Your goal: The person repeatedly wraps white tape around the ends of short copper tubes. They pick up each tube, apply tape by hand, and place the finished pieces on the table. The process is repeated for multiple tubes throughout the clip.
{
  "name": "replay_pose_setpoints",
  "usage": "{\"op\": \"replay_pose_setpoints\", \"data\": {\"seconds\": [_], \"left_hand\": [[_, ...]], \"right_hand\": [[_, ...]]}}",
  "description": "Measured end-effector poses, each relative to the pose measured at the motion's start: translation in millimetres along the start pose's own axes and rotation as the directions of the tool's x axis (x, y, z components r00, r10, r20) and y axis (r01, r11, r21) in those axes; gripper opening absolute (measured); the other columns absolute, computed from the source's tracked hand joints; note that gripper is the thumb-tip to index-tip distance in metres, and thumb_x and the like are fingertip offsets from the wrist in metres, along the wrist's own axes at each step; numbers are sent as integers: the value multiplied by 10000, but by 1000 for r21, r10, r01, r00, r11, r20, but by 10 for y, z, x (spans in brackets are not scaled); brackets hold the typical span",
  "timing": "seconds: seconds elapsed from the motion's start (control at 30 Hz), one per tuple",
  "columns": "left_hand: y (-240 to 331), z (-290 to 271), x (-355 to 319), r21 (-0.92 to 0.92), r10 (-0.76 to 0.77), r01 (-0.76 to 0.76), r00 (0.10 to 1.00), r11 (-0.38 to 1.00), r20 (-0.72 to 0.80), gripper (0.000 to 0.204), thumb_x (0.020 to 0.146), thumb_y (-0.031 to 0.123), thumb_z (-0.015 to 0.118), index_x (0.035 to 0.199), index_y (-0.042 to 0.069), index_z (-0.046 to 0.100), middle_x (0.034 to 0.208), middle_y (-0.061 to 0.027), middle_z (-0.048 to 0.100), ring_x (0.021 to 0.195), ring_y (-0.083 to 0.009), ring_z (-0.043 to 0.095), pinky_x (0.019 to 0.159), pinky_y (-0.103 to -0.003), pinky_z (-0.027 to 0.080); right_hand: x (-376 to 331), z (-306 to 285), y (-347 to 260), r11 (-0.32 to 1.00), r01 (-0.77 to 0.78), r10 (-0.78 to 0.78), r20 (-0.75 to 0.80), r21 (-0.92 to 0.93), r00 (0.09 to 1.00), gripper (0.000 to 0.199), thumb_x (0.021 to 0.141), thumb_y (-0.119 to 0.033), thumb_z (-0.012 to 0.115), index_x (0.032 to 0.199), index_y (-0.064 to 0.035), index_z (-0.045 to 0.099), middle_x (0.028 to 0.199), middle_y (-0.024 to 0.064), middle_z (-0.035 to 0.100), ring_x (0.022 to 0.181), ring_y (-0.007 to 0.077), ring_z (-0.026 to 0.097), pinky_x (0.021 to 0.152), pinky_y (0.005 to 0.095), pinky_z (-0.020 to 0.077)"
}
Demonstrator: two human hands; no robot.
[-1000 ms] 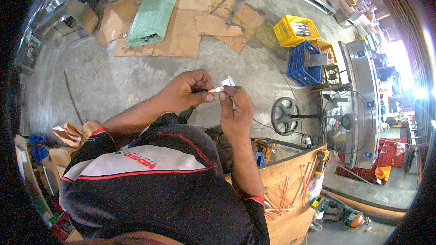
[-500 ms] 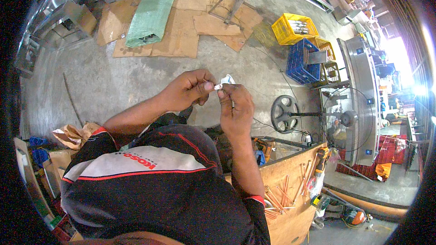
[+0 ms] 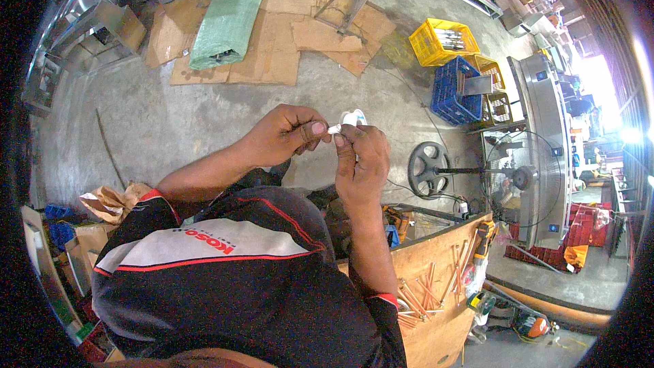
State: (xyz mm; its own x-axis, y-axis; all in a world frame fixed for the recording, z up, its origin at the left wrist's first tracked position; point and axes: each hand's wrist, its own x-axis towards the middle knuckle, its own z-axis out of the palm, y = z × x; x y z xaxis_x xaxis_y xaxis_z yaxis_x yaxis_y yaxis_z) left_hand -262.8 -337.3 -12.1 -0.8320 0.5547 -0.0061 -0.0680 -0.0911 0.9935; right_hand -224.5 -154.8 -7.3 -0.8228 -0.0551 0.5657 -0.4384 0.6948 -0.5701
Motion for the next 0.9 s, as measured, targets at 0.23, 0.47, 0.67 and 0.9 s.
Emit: {"op": "replay_pose_setpoints", "data": {"seconds": [0.23,0.47,0.67,0.9], "left_hand": [[-178,33,23,-141,195,-188,980,972,32,190,965,260,624,959,70,630,743,19,594,577,-54,491,503,-236,385],[-129,24,44,-5,52,-52,999,999,0,232,966,298,622,960,66,628,739,18,591,615,-61,504,541,-237,411],[-40,104,8,-196,21,-17,1000,980,18,266,984,323,588,951,60,602,694,21,553,572,-53,464,498,-220,368],[-119,61,22,-133,105,-97,993,986,49,195,977,250,607,962,56,618,704,31,542,557,-50,451,495,-228,364]], "right_hand": [[19,-40,-14,998,-48,46,51,47,998,115,906,-102,630,960,0,637,812,116,585,732,255,569,687,327,446],[1,-70,-31,994,-81,78,46,69,996,106,883,-104,647,960,-32,655,837,118,614,785,290,591,721,373,449],[19,-93,-101,983,-133,126,61,126,990,116,886,-82,643,983,-21,665,828,102,620,758,244,596,702,335,454],[38,-124,-83,993,-64,60,43,101,997,129,850,-97,678,969,-49,688,853,124,651,797,308,613,715,390,464]]}}
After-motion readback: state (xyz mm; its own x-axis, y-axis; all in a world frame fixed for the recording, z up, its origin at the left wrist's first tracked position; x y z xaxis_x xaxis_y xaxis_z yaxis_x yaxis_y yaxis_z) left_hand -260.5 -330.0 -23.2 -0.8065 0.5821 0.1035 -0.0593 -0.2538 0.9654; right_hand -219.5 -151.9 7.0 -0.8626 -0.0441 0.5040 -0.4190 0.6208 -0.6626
